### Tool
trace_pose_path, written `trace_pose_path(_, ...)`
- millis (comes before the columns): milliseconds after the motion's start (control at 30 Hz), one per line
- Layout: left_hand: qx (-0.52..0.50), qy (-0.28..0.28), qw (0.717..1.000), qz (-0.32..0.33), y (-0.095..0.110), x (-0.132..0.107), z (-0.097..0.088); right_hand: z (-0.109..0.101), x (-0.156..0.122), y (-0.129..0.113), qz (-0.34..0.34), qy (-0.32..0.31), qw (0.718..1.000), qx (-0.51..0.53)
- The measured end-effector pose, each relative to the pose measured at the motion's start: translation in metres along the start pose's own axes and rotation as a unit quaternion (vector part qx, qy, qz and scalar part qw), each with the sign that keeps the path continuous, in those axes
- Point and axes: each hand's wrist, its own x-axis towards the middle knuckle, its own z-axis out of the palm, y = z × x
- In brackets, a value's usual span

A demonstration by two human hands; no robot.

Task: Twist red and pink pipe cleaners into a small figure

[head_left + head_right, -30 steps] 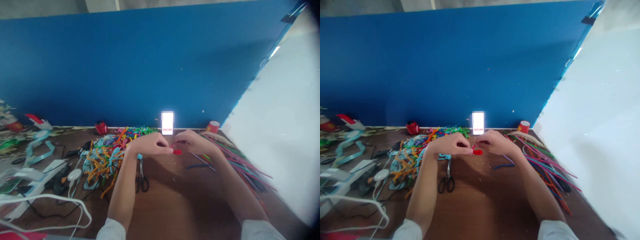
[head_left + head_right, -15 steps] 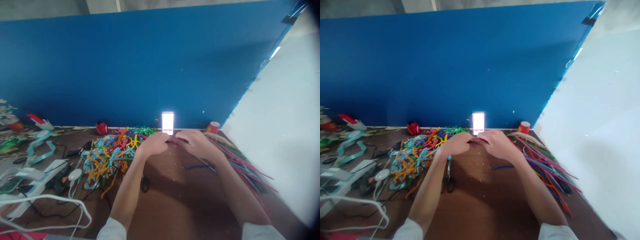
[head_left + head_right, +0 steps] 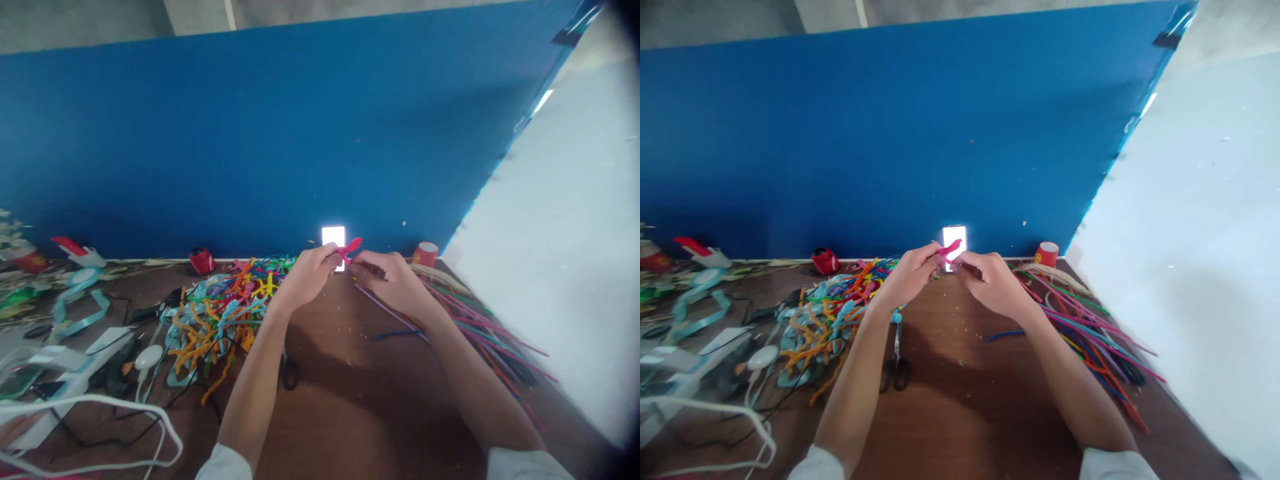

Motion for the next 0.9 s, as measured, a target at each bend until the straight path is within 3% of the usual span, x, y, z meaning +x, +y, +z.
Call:
trace_pose_path(167,-0.032,-0.063,0.997,0.008,0.001,-0.005,-0.008,-0.006,0.003,0.008,0.013,0.002,0.996,0.088)
trace_pose_path(333,0.012,-0.118,0.993,0.023,0.002,-0.007,-0.014,-0.011,0.005,0.016,0.016,0.013,0.994,0.111)
trace_pose_path(633,0.157,-0.122,0.978,0.059,0.006,-0.01,-0.009,-0.012,0.005,0.012,0.065,-0.024,0.989,0.134)
trace_pose_path(800,0.232,-0.154,0.96,0.04,0.009,-0.013,-0.002,-0.01,0.006,0.014,0.061,-0.094,0.981,0.156)
trace_pose_path(900,0.29,-0.143,0.946,-0.001,0.006,-0.012,0.008,-0.003,0.007,0.012,0.064,-0.095,0.989,0.093)
